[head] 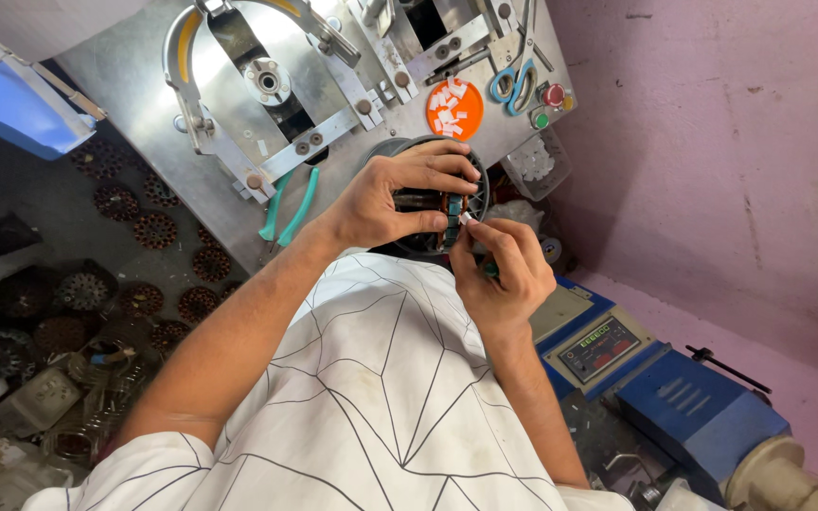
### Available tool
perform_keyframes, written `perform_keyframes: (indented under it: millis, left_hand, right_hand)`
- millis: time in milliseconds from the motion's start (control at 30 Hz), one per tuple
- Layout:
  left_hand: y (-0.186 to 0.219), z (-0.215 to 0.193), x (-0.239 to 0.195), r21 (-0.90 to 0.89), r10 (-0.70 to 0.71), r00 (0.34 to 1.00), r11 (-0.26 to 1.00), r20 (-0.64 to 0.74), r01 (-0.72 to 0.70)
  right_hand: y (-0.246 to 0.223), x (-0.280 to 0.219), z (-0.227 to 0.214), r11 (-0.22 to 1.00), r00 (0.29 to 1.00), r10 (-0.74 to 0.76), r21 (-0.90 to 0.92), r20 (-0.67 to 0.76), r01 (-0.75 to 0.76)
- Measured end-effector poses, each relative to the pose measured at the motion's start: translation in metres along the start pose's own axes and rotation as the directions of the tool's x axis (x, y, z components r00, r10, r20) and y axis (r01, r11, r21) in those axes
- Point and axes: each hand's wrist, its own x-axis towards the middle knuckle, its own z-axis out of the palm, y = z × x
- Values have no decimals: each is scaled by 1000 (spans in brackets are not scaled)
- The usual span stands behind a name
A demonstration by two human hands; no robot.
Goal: The person wires a fan stator by hand using a small screwdriver to manipulate and secure wires around the core.
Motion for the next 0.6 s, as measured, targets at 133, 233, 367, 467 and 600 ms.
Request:
perform_keyframes:
  millis: [133, 233, 367, 467, 600]
  left_hand:
    - [-1, -1, 1, 32, 22, 1000, 999, 6, -22]
    - [-2, 1, 1, 35, 33, 999, 999, -10, -33]
    - [-3, 1, 1, 26, 20, 1000, 999, -6, -20]
    - [-5, 0, 1, 21, 26, 1000, 999, -6, -25]
    - [-5, -2, 2, 24, 38, 999, 999, 3, -38]
  right_hand:
    - [-3, 10, -5, 1000, 995, 14, 4, 96, -15]
    - [-3, 20, -10, 999, 984, 28, 39, 178, -36]
    - [-6, 30, -17, 993, 954, 99, 26, 284, -111]
    - [-9, 32, -19, 992, 939, 123, -6, 322, -128]
    - [-10, 35, -20, 992, 933, 121, -23, 338, -120]
